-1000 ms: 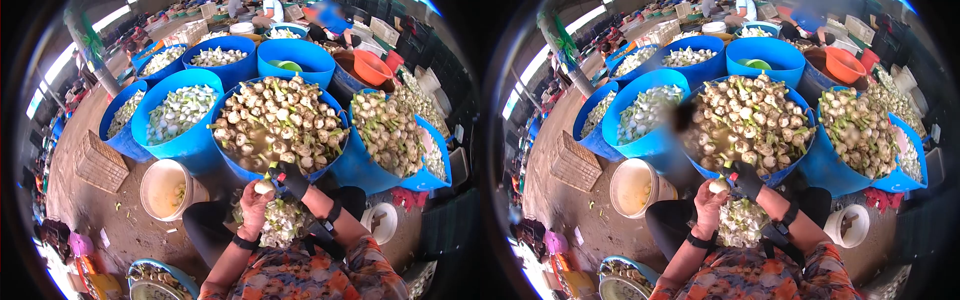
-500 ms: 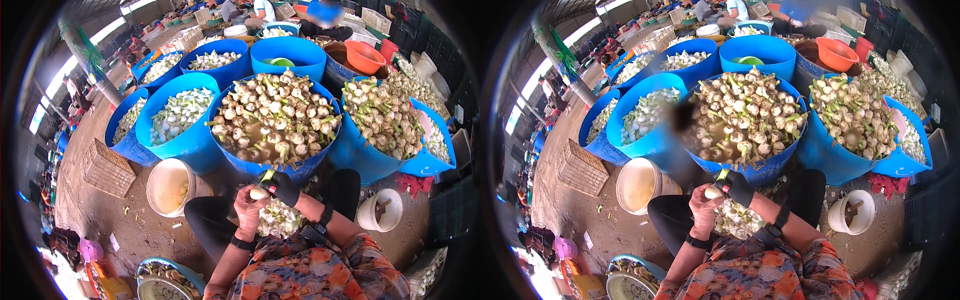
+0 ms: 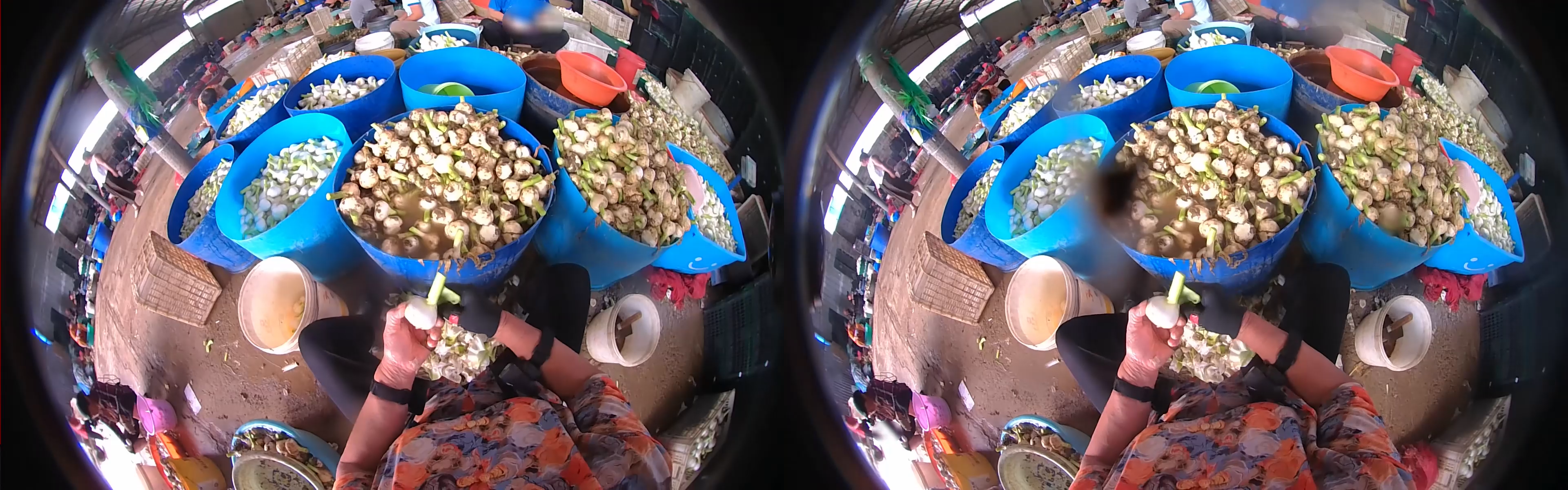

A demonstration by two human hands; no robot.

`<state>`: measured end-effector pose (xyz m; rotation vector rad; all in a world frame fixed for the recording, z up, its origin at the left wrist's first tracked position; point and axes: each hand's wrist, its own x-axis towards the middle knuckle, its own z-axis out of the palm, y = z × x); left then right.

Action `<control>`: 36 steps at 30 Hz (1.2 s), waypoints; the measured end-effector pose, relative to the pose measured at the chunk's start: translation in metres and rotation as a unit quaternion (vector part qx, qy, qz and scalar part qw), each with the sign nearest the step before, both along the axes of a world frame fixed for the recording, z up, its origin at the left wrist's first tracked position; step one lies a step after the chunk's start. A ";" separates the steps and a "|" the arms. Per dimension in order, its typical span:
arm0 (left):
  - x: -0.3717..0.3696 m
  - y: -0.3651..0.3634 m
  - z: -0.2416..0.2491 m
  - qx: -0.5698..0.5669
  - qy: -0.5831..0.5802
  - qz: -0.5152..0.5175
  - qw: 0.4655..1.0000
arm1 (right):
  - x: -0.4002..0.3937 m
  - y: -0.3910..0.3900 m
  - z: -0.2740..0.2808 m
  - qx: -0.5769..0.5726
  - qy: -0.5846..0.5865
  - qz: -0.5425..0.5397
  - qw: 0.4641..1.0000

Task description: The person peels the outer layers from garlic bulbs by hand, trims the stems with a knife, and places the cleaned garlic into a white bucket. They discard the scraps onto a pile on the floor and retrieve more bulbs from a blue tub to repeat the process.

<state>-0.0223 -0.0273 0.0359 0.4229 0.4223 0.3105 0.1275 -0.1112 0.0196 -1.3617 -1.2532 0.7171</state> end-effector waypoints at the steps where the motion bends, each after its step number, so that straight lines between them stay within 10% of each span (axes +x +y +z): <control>1: 0.001 0.002 0.002 -0.010 0.015 -0.009 1.000 | -0.002 -0.001 -0.003 0.041 0.072 -0.010 0.997; 4: 0.002 0.003 -0.003 -0.007 0.013 -0.044 0.999 | -0.005 -0.003 0.000 -0.019 0.070 -0.081 0.994; 8: 0.010 -0.022 -0.007 0.385 0.147 0.134 0.901 | -0.014 0.000 -0.009 0.086 0.017 -0.124 0.988; 11: -0.001 -0.013 -0.018 0.438 0.168 0.111 0.876 | -0.008 0.000 -0.031 0.057 0.083 -0.115 0.988; 13: -0.009 -0.005 -0.016 0.198 0.007 -0.016 0.980 | -0.008 0.000 -0.031 0.035 0.236 -0.111 0.965; 17: -0.003 -0.013 -0.009 0.257 0.090 0.062 0.960 | -0.004 -0.002 -0.035 -0.001 0.222 -0.088 0.971; 19: -0.003 -0.015 -0.021 0.268 0.088 0.094 0.955 | -0.009 -0.002 -0.018 0.007 0.023 -0.108 0.994; 36: -0.009 -0.005 -0.028 -0.024 -0.056 0.122 0.991 | -0.001 -0.006 -0.017 0.003 0.201 -0.230 0.952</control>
